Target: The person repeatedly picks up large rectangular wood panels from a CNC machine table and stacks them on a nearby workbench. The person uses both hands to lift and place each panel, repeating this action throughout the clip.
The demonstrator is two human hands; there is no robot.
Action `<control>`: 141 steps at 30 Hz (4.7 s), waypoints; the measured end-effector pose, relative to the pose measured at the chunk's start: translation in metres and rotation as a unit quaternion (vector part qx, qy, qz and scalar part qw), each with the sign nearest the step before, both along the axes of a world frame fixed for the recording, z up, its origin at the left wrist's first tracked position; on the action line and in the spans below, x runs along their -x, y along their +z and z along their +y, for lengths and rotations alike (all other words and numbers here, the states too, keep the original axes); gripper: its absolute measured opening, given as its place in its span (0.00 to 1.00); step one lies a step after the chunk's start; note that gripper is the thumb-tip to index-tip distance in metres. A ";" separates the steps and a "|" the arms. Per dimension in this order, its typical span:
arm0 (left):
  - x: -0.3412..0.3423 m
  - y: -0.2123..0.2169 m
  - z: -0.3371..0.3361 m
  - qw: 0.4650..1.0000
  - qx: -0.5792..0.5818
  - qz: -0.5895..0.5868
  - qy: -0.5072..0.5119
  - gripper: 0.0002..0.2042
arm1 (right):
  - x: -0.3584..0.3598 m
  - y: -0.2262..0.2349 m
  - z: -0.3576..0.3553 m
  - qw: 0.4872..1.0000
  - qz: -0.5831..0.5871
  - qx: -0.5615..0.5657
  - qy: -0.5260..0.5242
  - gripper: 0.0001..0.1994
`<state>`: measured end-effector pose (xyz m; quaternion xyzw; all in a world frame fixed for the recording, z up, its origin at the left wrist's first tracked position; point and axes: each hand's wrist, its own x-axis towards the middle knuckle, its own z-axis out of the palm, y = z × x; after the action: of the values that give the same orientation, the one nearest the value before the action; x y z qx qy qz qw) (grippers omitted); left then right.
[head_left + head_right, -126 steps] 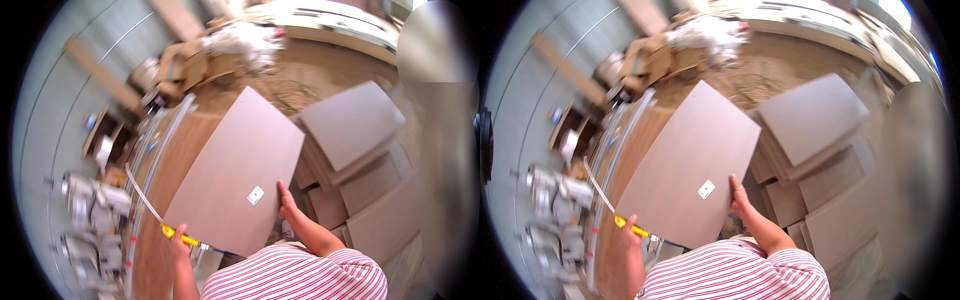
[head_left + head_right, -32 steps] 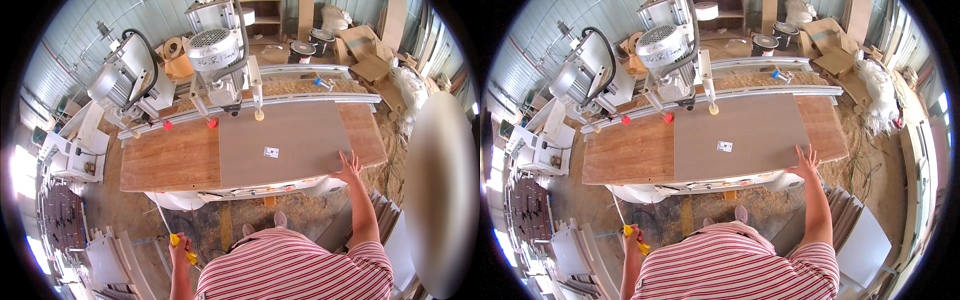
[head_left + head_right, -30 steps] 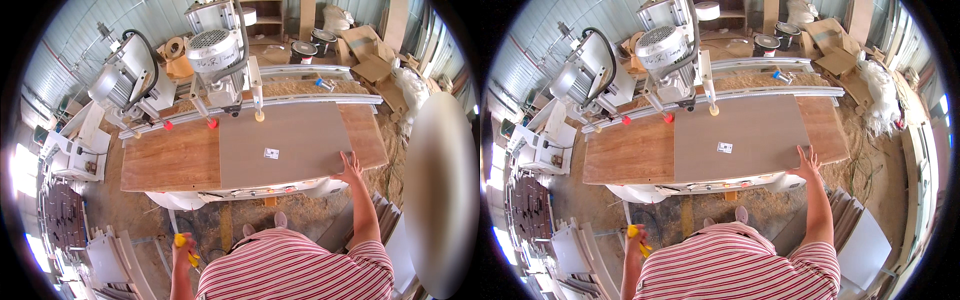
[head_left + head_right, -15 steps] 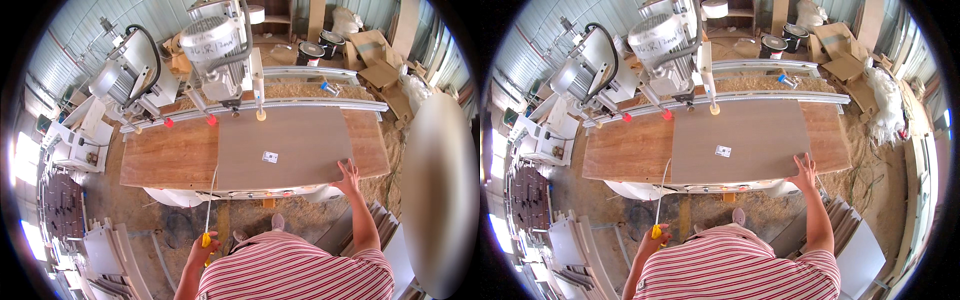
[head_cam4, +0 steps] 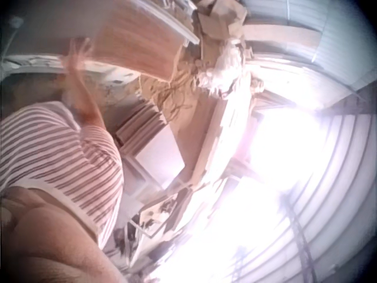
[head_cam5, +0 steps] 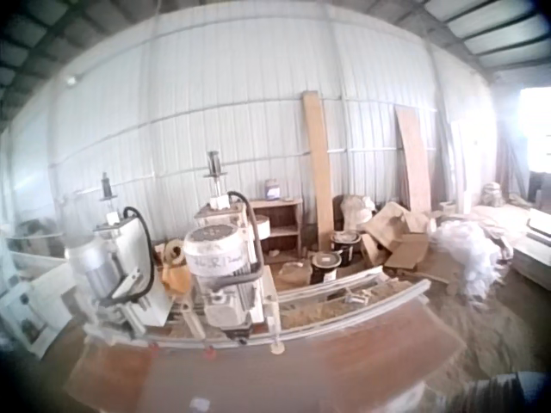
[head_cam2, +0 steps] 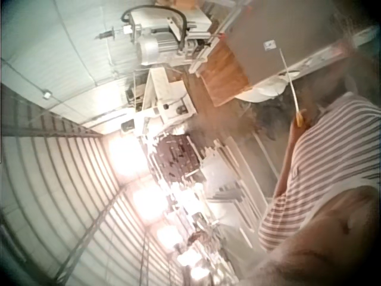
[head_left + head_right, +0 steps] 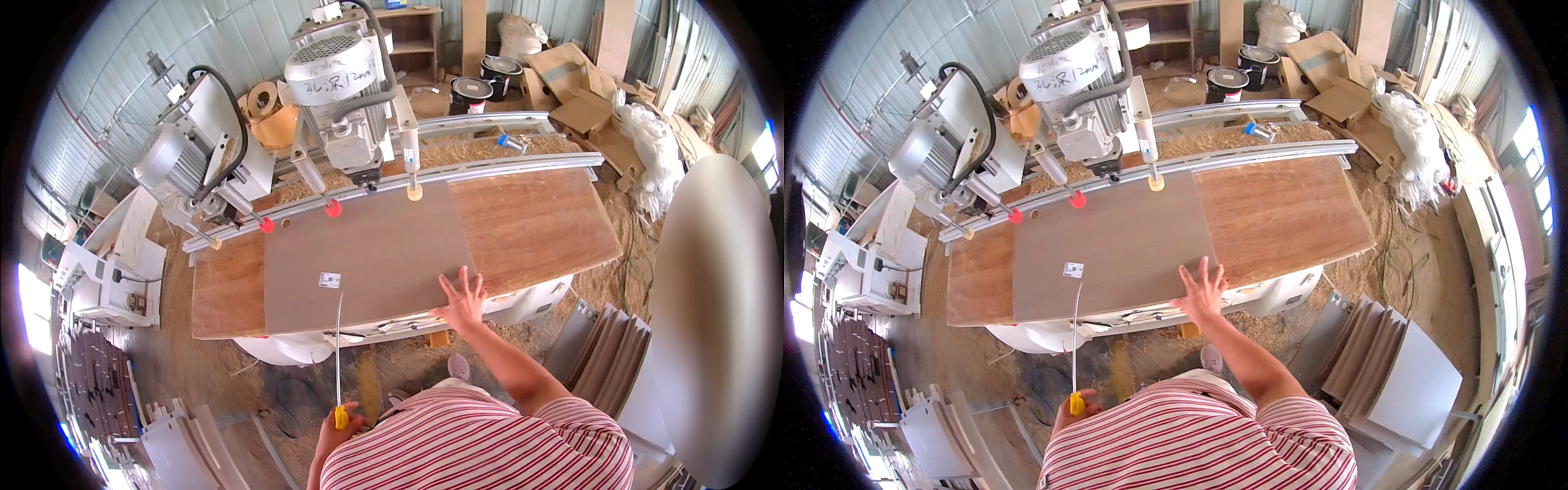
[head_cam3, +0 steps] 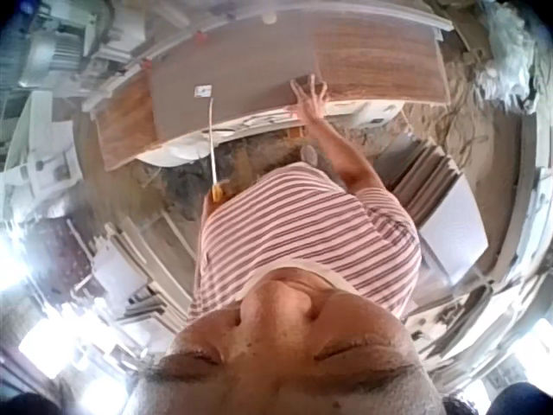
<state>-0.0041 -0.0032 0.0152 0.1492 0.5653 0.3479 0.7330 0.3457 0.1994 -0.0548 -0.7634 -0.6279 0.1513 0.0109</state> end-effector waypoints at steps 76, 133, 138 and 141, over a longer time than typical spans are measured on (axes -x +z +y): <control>0.075 0.017 0.026 0.995 0.005 0.088 -0.037 0.11 | 0.003 -0.070 0.007 0.903 0.385 -0.177 -0.071 0.17; 0.534 -0.074 -0.339 0.521 -0.111 0.241 0.811 0.18 | 0.943 -0.030 -0.224 0.397 0.639 0.659 0.017 0.07; 0.539 -0.061 -0.332 0.484 -0.012 0.343 0.805 0.18 | 1.068 -0.043 -0.271 0.422 0.617 0.664 -0.032 0.12; 0.513 -0.092 -0.320 0.507 0.018 0.328 0.797 0.17 | 1.100 -0.069 -0.283 0.501 0.553 0.664 0.049 0.14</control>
<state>-0.5173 -0.3228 -0.0765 -0.2736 0.6521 0.7015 -0.0886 -0.7539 -0.0832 -0.1239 -0.2753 -0.2451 0.9154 -0.1620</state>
